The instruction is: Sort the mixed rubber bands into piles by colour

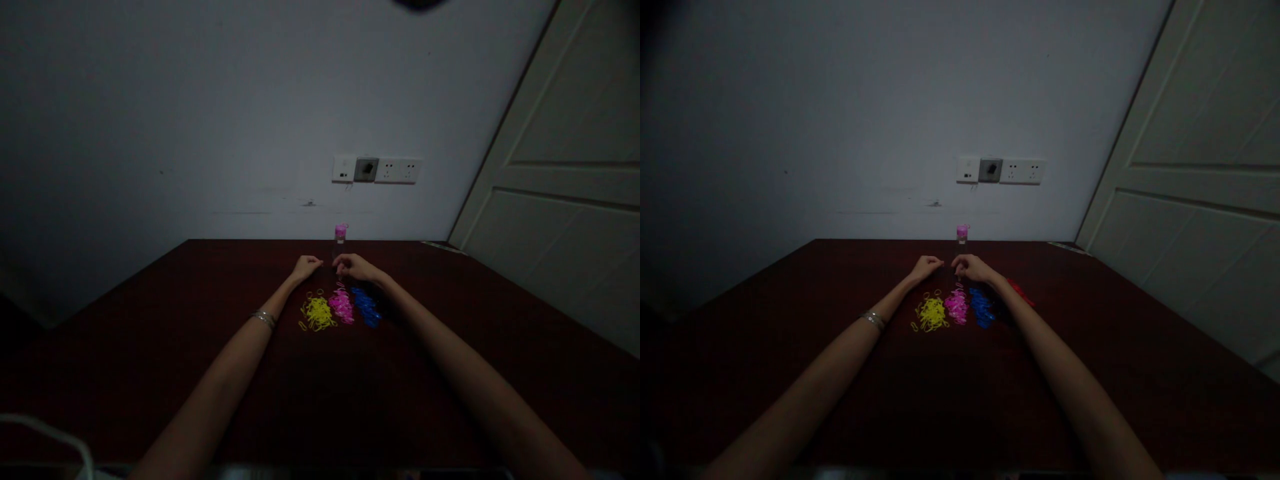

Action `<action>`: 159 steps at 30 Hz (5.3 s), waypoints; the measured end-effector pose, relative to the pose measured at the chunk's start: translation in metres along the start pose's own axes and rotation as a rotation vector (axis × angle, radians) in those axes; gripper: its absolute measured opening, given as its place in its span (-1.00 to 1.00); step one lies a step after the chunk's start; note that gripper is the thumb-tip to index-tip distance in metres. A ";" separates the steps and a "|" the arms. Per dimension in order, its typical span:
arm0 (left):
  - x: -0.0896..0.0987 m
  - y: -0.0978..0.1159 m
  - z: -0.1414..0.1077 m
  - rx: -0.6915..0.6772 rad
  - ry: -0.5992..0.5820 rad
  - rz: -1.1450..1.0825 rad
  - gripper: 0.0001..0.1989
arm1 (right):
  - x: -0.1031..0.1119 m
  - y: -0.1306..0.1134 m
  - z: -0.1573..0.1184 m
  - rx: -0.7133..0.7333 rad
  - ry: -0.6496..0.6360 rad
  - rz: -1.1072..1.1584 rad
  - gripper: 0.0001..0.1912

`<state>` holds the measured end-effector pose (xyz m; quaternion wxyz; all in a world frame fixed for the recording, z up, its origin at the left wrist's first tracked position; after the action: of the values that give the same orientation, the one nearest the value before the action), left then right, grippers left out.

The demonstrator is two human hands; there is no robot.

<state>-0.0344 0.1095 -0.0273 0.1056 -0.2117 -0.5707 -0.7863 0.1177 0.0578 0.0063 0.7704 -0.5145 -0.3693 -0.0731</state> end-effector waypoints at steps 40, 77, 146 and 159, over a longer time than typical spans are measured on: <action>-0.029 0.058 -0.035 0.049 -0.638 -0.232 -0.65 | 0.028 -0.031 -0.009 0.010 0.182 0.399 -0.64; 0.021 0.038 -0.020 0.083 -0.651 0.267 -0.62 | 0.021 0.026 -0.027 -0.367 0.159 -0.650 -0.69; -0.031 0.025 0.021 -0.046 -0.346 0.477 -0.74 | 0.053 0.022 -0.035 -0.269 -0.180 -0.258 -0.77; -0.041 0.052 0.031 -0.111 -0.490 0.663 -0.87 | 0.055 0.024 -0.036 -0.275 -0.165 -0.284 -0.76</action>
<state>0.0301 0.1188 0.0062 0.2023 -0.5703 -0.4366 -0.6657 0.1870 0.0534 0.0172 0.6419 -0.5620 -0.4864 -0.1883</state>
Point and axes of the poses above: each hand's wrist, its own z-axis towards the middle knuckle, its own x-axis out of the back of the hand, y = z × x, the point moved 6 cm from there along z, towards the middle knuckle
